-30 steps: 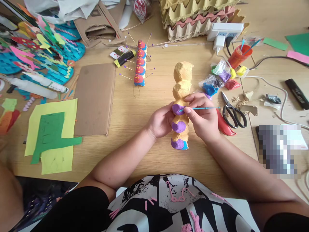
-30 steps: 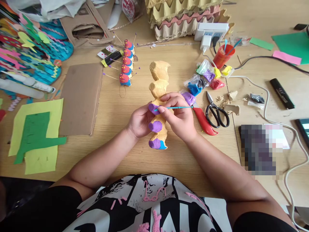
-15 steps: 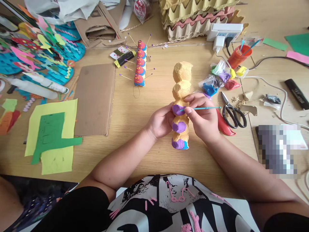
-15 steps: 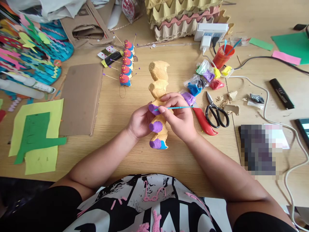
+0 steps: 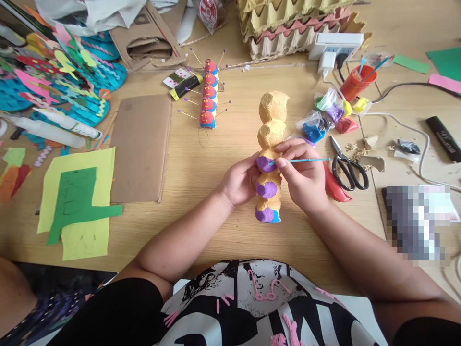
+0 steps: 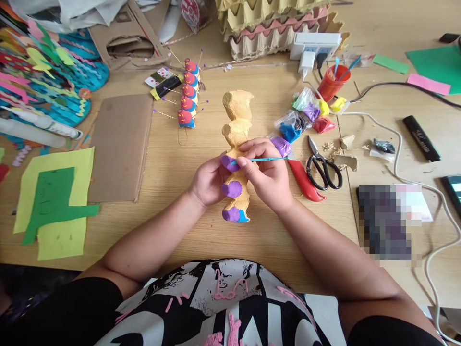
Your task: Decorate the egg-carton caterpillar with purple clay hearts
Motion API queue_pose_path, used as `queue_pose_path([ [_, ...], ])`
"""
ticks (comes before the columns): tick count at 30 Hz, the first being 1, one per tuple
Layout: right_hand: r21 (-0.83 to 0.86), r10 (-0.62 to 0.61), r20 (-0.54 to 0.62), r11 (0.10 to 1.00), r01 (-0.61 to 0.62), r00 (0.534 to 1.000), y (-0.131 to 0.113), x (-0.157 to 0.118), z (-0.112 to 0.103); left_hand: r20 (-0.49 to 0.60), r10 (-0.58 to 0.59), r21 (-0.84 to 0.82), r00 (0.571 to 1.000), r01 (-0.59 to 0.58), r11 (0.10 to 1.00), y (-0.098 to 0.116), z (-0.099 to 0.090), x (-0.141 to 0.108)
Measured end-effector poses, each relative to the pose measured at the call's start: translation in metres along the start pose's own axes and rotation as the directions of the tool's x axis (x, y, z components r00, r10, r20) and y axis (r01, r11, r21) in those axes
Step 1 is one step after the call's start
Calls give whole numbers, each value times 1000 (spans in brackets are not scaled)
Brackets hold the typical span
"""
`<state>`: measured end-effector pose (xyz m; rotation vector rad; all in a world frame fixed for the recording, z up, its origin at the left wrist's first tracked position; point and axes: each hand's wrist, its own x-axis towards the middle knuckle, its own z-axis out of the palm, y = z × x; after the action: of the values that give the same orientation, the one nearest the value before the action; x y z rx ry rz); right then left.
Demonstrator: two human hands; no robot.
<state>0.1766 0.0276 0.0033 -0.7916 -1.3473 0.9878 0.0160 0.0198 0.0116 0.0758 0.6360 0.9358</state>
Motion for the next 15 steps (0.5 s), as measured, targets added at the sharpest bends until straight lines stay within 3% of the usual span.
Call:
queue_pose_path([
  [15,21,-9,11,1000,9,1000,-2,0,0,42,-2,-4,999,2,1000,0,-3,1],
])
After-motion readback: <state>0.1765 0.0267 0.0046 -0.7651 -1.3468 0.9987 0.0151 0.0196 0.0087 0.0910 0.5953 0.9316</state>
